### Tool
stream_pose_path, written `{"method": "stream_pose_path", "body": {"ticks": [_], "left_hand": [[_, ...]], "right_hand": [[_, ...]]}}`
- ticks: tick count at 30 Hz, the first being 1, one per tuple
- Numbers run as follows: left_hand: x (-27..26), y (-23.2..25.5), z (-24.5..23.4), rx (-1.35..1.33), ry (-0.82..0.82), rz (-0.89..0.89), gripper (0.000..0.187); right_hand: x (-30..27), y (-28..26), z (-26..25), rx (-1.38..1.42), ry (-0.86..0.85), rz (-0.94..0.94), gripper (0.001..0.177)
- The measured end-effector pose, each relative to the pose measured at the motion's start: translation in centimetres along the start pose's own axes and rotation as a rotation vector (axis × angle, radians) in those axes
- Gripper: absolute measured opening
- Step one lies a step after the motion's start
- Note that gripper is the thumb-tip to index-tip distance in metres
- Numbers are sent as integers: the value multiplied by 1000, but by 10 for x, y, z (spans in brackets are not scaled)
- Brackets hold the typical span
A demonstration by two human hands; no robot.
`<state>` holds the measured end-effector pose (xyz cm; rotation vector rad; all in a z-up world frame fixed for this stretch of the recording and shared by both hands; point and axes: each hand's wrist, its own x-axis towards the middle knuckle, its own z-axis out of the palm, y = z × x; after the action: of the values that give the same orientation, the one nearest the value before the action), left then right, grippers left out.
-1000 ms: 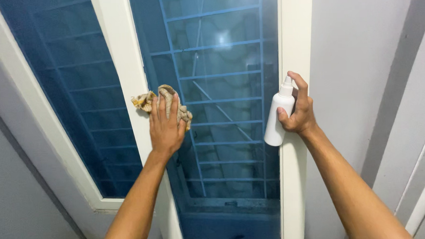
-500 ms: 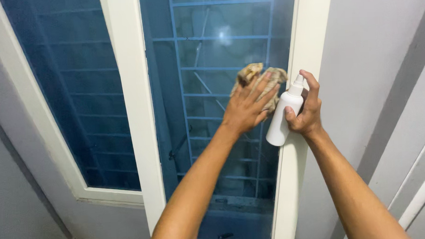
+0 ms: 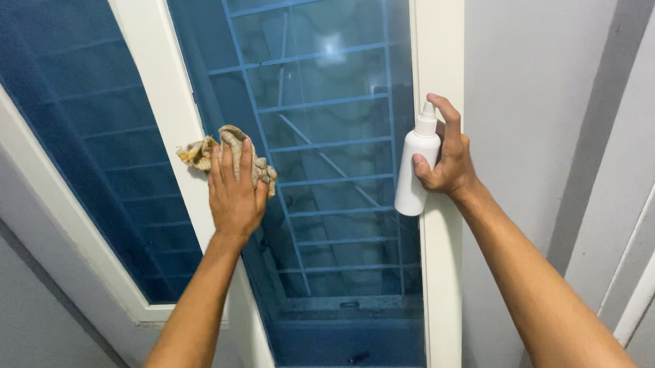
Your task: The person cleans a window pane using a spray bottle and a cloth. They repeatedly spray the glass surface and wipe it with the cloth in circular and vertical motions to remove dirt and streaks.
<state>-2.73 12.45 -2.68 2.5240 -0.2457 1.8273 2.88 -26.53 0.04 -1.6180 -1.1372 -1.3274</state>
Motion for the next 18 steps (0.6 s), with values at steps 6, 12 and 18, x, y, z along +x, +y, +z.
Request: {"method": "stream_pose_path", "body": {"ticks": [6,12,18], "left_hand": [[48,96,45,4,143,-185,76],[58,160,62,-182,89,464,92],[48,96,53,-122,168,408,92]], "right_hand": [[-1,2,3,-38,18,-13,82],[-2,0,3,-27,13,3,79],[-3,5,2,-56,4,-17,76]]}}
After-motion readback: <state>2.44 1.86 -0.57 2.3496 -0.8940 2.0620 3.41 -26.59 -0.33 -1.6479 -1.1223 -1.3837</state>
